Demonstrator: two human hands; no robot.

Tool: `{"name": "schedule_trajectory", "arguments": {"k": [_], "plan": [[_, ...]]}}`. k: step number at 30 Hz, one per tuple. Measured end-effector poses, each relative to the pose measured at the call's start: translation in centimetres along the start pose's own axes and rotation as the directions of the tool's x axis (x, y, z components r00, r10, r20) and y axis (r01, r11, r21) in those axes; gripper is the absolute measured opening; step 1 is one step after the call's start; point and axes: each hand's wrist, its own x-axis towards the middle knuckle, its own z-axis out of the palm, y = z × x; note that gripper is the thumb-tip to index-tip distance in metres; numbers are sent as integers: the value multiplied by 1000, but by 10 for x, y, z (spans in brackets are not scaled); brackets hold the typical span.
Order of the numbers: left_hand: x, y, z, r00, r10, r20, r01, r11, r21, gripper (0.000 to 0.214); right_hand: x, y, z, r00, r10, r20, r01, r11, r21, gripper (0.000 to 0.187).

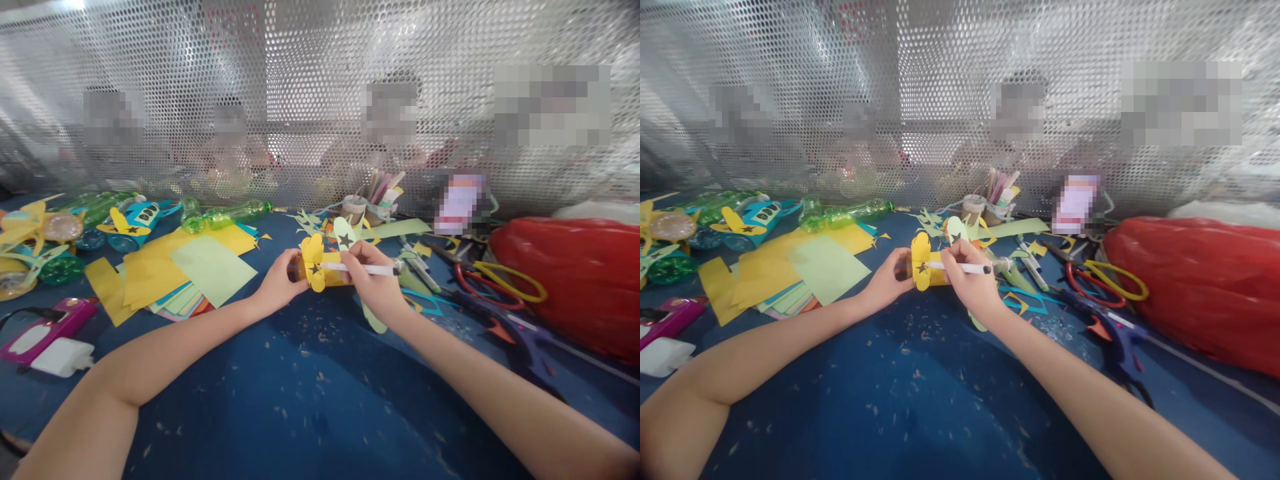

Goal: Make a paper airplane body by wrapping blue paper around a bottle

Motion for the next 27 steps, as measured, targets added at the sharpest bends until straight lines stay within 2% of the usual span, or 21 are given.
{"name": "schedule_trajectory", "arguments": {"k": [4, 9, 13, 18, 22, 27], "plan": [[-1, 1, 0, 1000, 8, 6, -8, 1000, -17, 46, -2, -2, -1, 998, -54, 31, 54, 999, -6, 22], [-1, 1, 0, 1000, 3, 9, -3, 1000, -28, 45, 2, -1, -5, 995, -66, 72, 68, 997, -26, 22], [-1, 0, -1, 1000, 6, 7, -6, 1000, -15, 45, 5, 2, -7, 996, -44, 79, 50, 996, -71, 26], [0, 0, 0, 1000, 11, -9, -11, 1000, 24, 47, 6, 5, -3, 995, -30, 91, 32, 999, -19, 22], [0, 0, 0, 1000, 20, -5, -20, 1000, 22, 47, 8, 9, -2, 998, -14, 58, 16, 999, -29, 29], [0, 0, -1, 1000, 19, -7, -19, 1000, 25, 47, 10, 11, -2, 996, 20, 86, -21, 1000, 0, 29]]}}
